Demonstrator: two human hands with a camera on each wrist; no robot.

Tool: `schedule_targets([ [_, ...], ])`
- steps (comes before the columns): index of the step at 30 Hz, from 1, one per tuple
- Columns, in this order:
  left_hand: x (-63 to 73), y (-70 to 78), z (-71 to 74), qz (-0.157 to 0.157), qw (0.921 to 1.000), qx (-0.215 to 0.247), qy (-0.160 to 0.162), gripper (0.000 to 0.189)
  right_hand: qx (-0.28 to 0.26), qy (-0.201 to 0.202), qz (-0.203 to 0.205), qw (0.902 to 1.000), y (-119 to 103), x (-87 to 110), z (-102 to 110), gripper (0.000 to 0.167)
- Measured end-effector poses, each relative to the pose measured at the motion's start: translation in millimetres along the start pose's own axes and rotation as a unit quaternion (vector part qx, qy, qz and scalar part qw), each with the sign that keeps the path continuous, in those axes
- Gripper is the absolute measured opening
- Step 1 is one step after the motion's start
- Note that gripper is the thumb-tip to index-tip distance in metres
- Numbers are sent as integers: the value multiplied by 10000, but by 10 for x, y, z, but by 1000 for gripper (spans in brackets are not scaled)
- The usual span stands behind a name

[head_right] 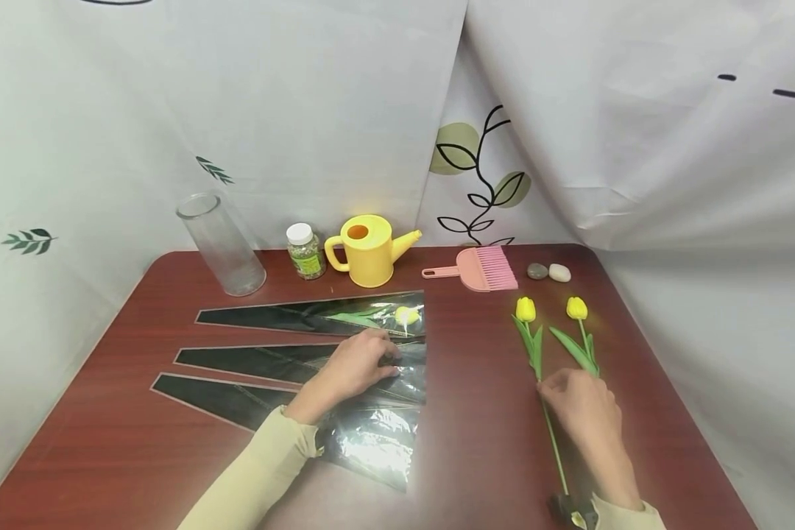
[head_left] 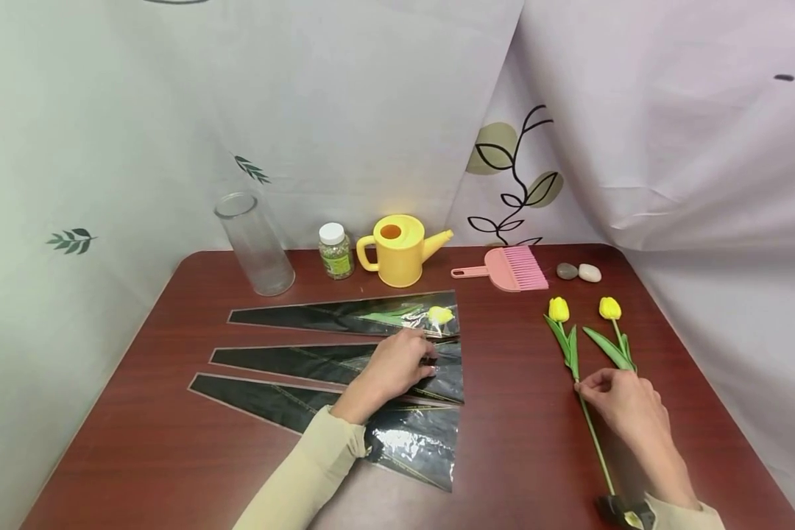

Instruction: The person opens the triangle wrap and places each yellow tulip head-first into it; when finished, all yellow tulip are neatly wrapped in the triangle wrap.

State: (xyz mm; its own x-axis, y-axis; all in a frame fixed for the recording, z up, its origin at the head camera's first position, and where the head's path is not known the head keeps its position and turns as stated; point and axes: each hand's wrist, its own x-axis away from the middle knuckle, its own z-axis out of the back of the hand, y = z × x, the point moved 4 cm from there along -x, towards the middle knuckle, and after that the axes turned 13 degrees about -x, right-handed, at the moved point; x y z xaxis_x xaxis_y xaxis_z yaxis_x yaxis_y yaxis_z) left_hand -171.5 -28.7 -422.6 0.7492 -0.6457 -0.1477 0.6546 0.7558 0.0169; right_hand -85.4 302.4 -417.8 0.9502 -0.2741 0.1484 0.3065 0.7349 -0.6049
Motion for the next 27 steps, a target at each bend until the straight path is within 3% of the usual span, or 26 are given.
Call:
schedule_targets([
  [10,5,-2,5,-296,9985,-90,461,8,72,-60,-74,9999,-33,-2,-16,21],
  [19,-33,16,-3,-348,9978,-337,443,8,-97,-135,-221,9996,0,-26,4,23],
  [27,-55,-1,18,-169,9989,0,432,12,-603,6,262,9978,-6,2,-1,23],
])
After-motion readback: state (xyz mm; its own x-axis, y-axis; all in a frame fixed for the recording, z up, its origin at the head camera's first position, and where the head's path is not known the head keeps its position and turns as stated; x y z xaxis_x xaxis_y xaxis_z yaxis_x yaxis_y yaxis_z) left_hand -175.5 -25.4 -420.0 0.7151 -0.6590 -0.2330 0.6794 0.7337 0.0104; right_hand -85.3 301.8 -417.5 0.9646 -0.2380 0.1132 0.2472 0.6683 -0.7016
